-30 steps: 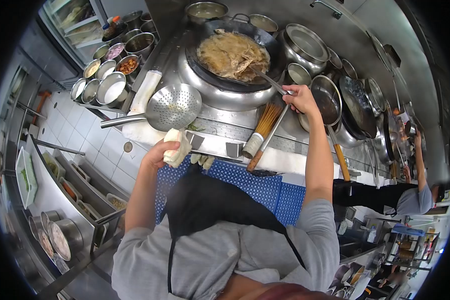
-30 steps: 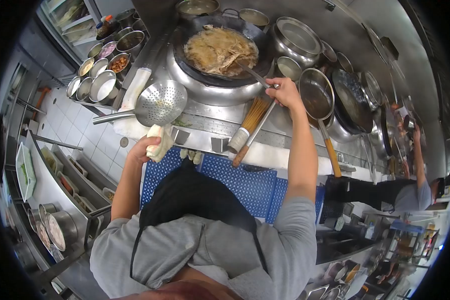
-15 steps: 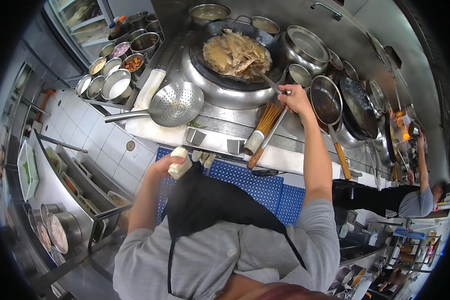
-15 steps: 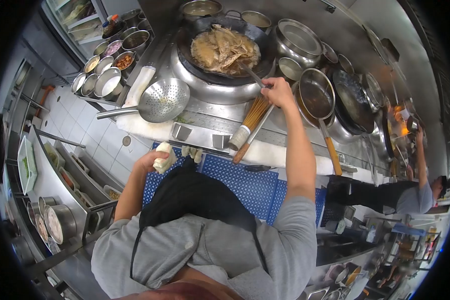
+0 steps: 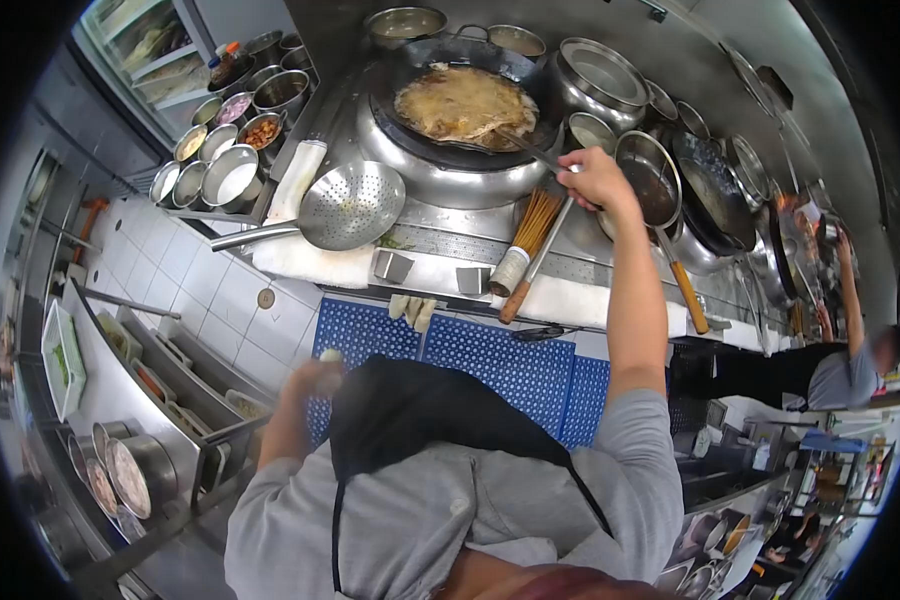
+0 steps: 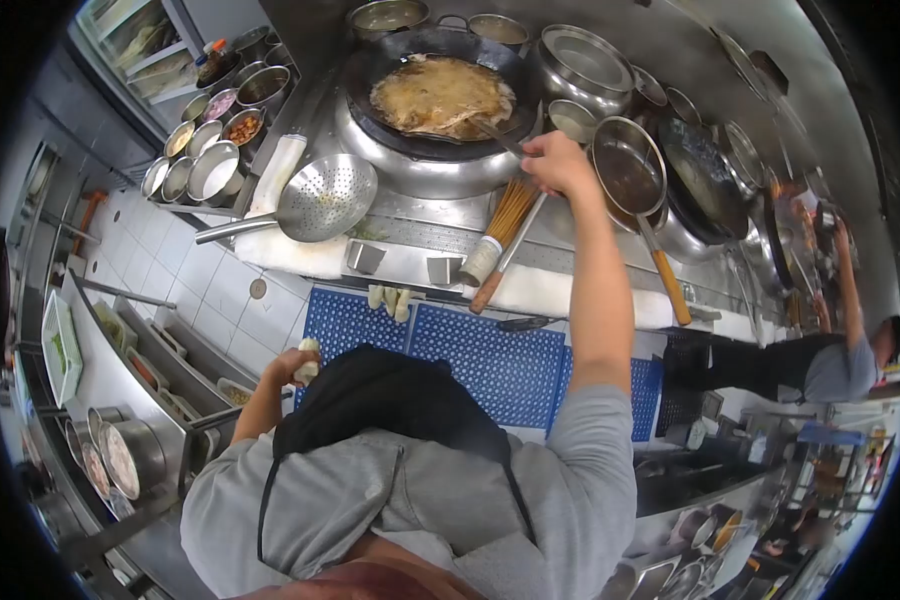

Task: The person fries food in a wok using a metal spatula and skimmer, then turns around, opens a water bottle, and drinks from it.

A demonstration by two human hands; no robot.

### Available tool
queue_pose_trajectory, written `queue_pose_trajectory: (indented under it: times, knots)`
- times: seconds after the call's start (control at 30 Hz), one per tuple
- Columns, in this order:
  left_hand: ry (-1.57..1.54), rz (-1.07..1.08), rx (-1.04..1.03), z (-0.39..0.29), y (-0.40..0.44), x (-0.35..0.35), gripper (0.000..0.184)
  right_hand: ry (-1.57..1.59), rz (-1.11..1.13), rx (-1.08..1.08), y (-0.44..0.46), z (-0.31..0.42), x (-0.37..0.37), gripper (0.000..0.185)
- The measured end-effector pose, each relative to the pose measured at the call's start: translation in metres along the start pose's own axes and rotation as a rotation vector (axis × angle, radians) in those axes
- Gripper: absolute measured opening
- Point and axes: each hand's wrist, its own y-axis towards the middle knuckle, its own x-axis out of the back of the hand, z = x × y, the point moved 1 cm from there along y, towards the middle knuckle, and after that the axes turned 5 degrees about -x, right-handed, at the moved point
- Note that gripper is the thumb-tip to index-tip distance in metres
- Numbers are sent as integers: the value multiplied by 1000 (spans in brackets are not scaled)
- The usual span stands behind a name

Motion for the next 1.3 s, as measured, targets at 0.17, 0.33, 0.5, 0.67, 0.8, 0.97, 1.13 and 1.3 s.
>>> queue_pose_trajectory:
  times: [0.17,0.33,0.5,0.67,0.8,0.97,1.13,1.3]
  knots:
    - [437,111,-292,31,39,35,22,40,-157,-90,-16,24,-53,41]
    - [-32,72,-110,22,23,59,20,254,-199,-149,-7,23,-87,38]
    - [77,61,-91,43,57,94,36,373,-212,-190,-21,30,-96,37]
    - [390,184,-245,66,103,134,34,198,-271,-208,-31,47,-107,40]
    - [455,198,-214,58,120,154,34,-9,-257,-196,-28,74,-86,36]
    - [337,218,-117,4,61,146,41,-194,-136,-276,-23,142,-17,21]
    - [438,244,-9,11,80,140,42,-478,0,-333,-23,193,39,14]
    - [429,228,-22,33,88,137,42,-736,-96,-296,-46,217,45,23]
